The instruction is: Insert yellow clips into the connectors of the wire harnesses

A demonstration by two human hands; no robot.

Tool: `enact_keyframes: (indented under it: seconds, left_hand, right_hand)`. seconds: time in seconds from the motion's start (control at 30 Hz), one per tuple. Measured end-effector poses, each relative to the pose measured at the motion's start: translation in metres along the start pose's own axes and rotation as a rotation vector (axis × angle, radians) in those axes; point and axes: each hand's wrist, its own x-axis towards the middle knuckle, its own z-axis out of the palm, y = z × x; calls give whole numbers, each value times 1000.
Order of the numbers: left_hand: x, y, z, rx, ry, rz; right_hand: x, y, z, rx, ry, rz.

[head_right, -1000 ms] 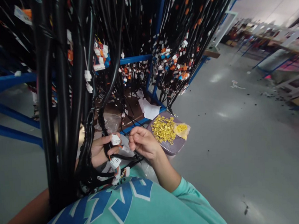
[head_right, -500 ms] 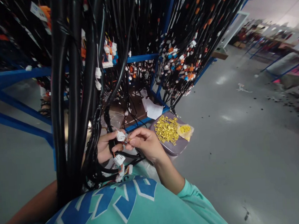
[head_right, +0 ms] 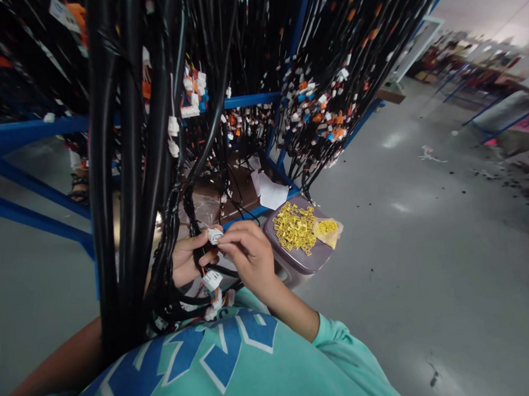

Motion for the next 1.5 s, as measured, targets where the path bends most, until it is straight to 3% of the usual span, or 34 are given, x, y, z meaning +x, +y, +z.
enact_keyframes:
  seconds: [0.27, 0.6, 0.77, 0.87, 1.0, 1.33, 1.43, 1.5]
  left_hand:
    - [9, -3, -13, 53, -14, -25]
    - [7, -3, -11, 80, -33, -11]
    - [8, -4, -11, 105, -26, 21]
    - [7, -4, -10, 146, -5, 48]
    - [5, -3, -10, 220, 45, 32]
    - [10, -3, -9, 145, 102, 14]
    - [13, 1, -12, 46, 98, 17]
    - [15, 4, -17, -54, 118, 7]
  right_hand:
    - [-2, 10, 7, -3, 4, 17]
    - [-1, 10, 7, 97, -12, 114]
    - [-1, 12, 9, 348, -3, 343]
    - [2, 11, 6, 467, -94, 492]
    - [6, 11, 2, 508, -139, 556]
    - [9, 29, 12, 468, -69, 497]
    - [3, 30, 7, 323, -31, 354]
    - [-3, 26, 1, 154, -82, 158]
